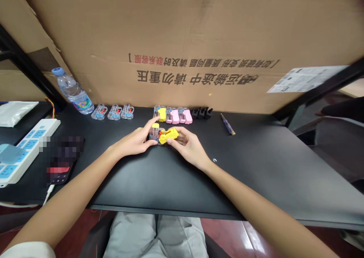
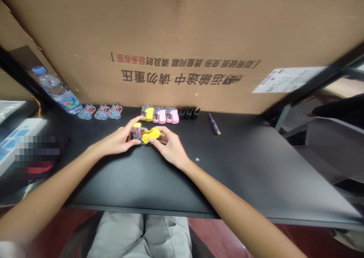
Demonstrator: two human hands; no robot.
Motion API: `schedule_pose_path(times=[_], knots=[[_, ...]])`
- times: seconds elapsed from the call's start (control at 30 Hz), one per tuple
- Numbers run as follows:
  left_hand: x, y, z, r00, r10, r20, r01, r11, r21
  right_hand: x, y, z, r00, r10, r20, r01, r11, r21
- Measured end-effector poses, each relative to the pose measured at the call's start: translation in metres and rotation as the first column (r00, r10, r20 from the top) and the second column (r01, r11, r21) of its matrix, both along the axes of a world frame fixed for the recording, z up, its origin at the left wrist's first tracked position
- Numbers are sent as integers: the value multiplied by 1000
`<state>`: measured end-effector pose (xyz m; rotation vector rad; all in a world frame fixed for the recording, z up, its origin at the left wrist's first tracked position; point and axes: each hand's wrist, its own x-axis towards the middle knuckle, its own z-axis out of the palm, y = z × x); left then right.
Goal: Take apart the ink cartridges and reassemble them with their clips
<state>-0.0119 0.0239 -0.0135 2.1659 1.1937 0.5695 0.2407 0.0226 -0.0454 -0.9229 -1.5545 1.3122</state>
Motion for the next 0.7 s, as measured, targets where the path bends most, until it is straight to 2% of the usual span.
schedule_pose_path(times=[0.27,0.57,0.63,0.7], knots=[[4,-2,5,1000,-6,27,6,1000,-12,-2,-3,-3,1000,-15,24,14,999,48],[2,-2,5,1000,-26,-1,26,1000,-5,-1,0,4,999,12,32,-12,1000,-3],[0,0,5,997,-55,52,55,998,8,2,1,9,1000,1,17,-1,1000,-31],[-1,2,5,981,-89,170,79,995,66,4,2,14,999,-27,-29,25,997,-71]])
